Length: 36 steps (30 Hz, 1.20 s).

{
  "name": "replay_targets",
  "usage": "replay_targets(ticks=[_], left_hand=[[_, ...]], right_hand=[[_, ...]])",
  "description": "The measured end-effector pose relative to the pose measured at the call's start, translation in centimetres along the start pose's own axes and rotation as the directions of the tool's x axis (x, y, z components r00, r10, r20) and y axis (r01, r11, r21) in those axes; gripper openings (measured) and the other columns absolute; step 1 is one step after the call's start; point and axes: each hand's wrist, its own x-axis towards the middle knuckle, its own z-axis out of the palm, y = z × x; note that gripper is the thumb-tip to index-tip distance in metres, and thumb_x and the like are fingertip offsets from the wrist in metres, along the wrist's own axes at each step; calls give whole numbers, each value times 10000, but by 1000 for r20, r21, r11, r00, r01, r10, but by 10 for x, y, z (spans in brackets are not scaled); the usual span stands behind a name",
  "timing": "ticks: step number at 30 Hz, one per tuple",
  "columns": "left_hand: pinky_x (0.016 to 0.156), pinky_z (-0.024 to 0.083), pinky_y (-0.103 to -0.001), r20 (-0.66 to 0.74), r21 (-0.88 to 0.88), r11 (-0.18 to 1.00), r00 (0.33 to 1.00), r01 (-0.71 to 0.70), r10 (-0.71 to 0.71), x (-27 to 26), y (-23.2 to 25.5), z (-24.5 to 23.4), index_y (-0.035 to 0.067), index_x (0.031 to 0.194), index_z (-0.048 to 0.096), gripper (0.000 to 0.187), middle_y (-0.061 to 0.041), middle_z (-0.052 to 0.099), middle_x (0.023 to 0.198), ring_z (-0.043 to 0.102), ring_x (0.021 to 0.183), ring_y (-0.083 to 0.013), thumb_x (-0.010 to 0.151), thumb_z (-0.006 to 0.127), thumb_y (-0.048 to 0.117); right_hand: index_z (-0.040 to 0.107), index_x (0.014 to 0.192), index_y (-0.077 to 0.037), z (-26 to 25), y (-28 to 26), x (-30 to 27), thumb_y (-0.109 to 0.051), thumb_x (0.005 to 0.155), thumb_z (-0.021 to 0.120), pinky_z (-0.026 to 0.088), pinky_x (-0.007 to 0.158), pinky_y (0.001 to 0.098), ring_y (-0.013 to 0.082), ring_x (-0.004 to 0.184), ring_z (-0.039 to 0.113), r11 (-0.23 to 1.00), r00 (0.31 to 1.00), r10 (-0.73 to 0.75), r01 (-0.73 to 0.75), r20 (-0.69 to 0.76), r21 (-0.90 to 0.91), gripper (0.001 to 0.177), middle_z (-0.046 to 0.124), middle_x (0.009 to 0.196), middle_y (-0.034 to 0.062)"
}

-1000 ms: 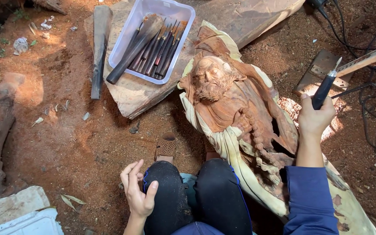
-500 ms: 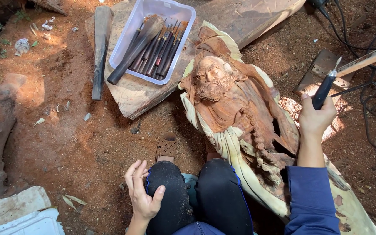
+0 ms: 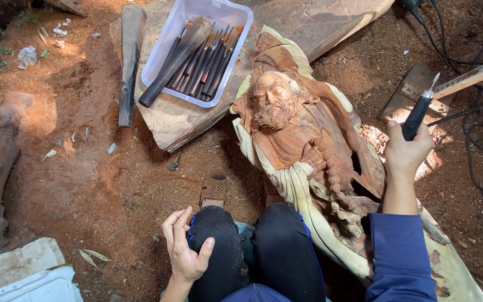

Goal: Carving intricate details into a large wooden sculpture using a handheld rotary tool.

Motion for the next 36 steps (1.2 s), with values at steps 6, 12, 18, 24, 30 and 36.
replay_targets(ticks=[6, 12, 18, 24, 30, 36], left_hand=[[985, 532, -404, 1, -49, 999, 1000, 14, -14, 3, 4, -1, -20, 1421, 508, 819, -203, 417, 1449, 590, 1188, -299, 835, 593, 545], [891, 525, -367, -12, 7, 1000, 1000, -3, 3, 0, 0, -1, -23, 1409, 536, 827, -166, 447, 1328, 536, 1215, -274, 829, 605, 563], [934, 537, -380, -9, -18, 1000, 1000, 15, -15, 2, 5, -5, -28, 1406, 525, 816, -182, 431, 1391, 537, 1235, -287, 812, 635, 521], [1117, 456, -493, 31, -24, 999, 999, -36, 37, 4, 4, -7, -15, 1383, 542, 719, -232, 400, 1433, 523, 1316, -370, 868, 610, 481], [937, 553, -406, 63, 27, 999, 997, 41, -43, 6, 5, -8, -5, 1436, 507, 845, -163, 427, 1356, 562, 1197, -290, 801, 686, 523], [953, 440, -466, 67, 276, 945, 984, -179, 166, 20, 47, -1, 110, 1245, 683, 514, -109, 610, 1331, 556, 1062, -336, 864, 642, 453]], right_hand=[[520, 897, -145, 0, 10, 4, -151, 1059, 798, 352, 593, 303, 105, 716, 432, 998, 999, -52, 52, -14, 21, 321, 457, 804, -35], [503, 889, -155, 2, 5, 3, -140, 1060, 791, 359, 585, 298, 103, 703, 431, 999, 999, -42, 42, -7, 22, 335, 447, 798, -41], [502, 886, -166, 1, 7, 4, -168, 1053, 803, 369, 601, 301, 108, 717, 432, 999, 999, -26, 25, -27, -19, 344, 448, 804, -43], [450, 869, -186, 1, 3, 2, -155, 1057, 779, 360, 597, 304, 100, 698, 419, 1000, 1000, -15, 15, -14, -3, 380, 426, 782, -49], [452, 835, -178, -2, 6, 3, -164, 1042, 796, 339, 619, 304, 108, 714, 404, 997, 997, -65, 64, -32, -35, 401, 424, 783, -44], [447, 820, -169, -1, 23, 17, -140, 1024, 807, 322, 604, 303, 88, 689, 398, 995, 989, -103, 101, -110, -16, 415, 416, 756, -57]])
